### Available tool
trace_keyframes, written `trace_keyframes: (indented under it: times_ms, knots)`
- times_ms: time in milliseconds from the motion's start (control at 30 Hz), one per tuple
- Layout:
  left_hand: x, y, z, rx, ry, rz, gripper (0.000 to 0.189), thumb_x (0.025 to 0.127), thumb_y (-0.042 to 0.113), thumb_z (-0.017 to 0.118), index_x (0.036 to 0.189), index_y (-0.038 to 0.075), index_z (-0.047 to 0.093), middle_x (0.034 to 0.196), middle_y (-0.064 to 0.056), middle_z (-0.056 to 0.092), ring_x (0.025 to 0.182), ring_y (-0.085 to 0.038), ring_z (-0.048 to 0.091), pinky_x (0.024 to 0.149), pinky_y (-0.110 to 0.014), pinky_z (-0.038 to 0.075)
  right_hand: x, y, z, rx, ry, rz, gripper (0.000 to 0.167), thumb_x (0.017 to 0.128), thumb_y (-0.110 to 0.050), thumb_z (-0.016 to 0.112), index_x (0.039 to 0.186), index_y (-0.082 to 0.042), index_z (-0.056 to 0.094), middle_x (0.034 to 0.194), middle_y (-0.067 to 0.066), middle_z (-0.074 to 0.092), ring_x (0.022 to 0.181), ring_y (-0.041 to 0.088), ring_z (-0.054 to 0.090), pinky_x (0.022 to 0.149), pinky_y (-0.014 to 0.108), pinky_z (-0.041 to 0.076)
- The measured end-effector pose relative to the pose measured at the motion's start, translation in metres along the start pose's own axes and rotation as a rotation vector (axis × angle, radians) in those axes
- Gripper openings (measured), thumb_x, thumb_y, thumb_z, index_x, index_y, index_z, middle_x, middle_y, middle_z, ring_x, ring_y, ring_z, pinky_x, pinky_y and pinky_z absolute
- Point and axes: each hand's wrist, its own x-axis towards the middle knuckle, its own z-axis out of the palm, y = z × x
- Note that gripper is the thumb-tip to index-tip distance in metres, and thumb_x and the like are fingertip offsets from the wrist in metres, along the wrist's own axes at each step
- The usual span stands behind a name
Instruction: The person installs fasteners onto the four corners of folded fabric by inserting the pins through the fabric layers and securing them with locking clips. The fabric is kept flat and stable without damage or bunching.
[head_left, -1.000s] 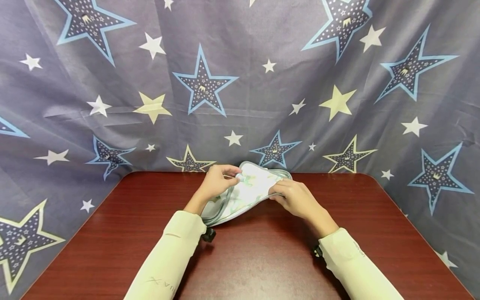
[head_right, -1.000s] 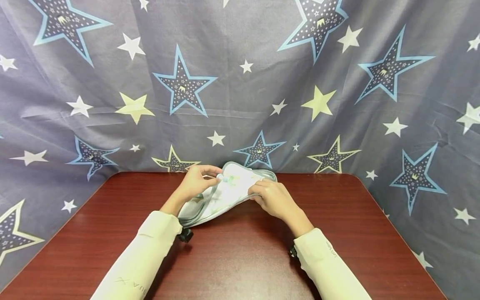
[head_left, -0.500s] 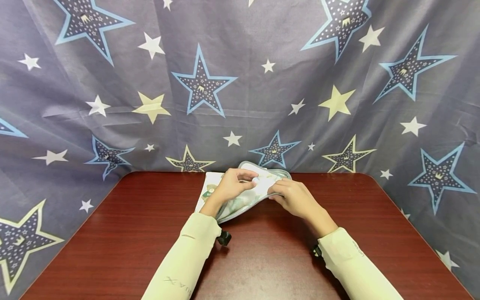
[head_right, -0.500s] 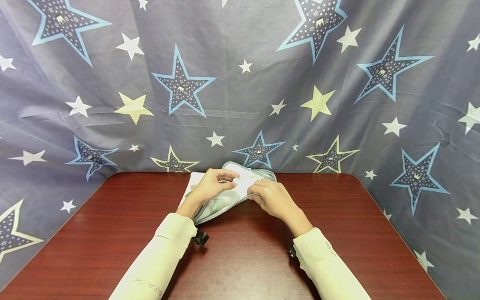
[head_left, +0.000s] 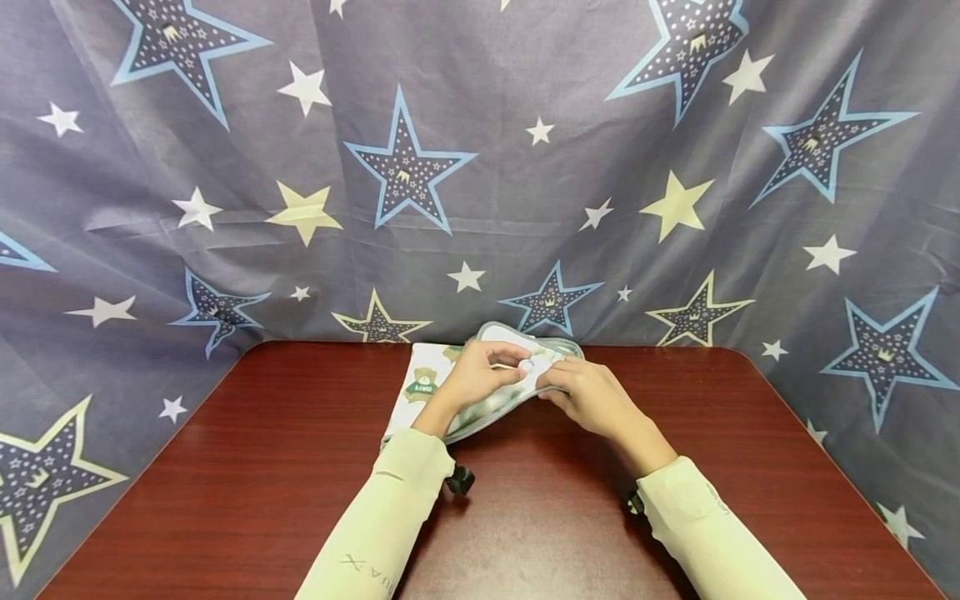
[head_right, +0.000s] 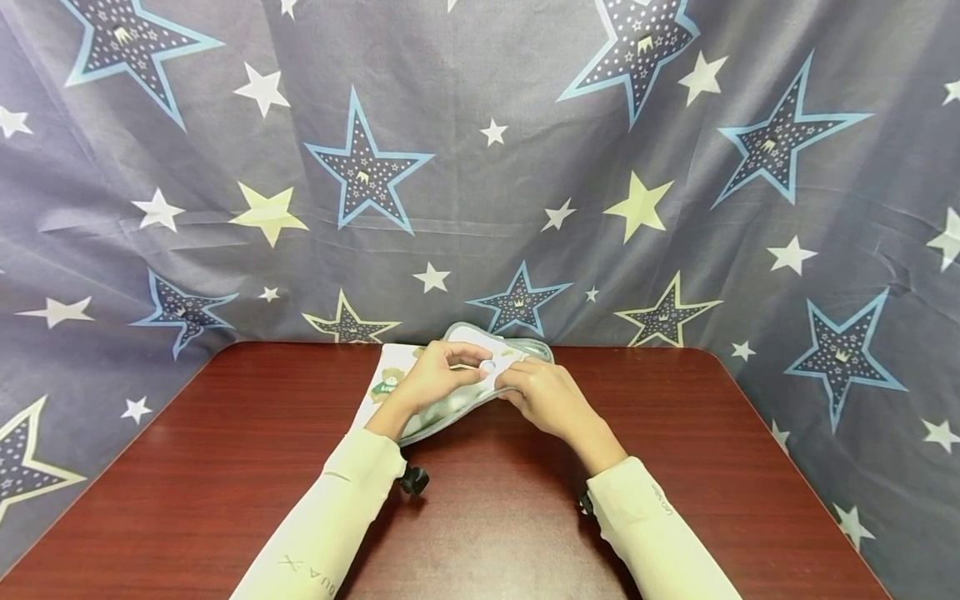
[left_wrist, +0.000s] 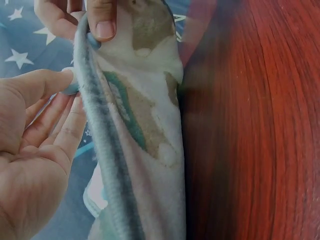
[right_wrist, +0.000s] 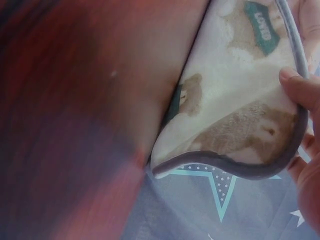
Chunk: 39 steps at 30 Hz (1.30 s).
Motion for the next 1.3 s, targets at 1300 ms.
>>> trace_keyframes:
  times_ms: [1300]
  knots:
    - [-0.006, 0.008, 0.003, 0.037, -0.042, 0.115, 0.023, 0.087, -0.007, 0.075, 0.109, -0.001, 0.076, 0.112, -0.013, 0.073, 0.105, -0.026, 0.070, 0.090, -0.036, 0.057, -0.001, 0.001, 0.000, 0.007, -0.006, 0.023, 0.015, 0.083, -0.013, 0.084, 0.092, -0.018, 0.073, 0.089, -0.008, 0.070, 0.085, 0.013, 0.065, 0.072, 0.034, 0.053]
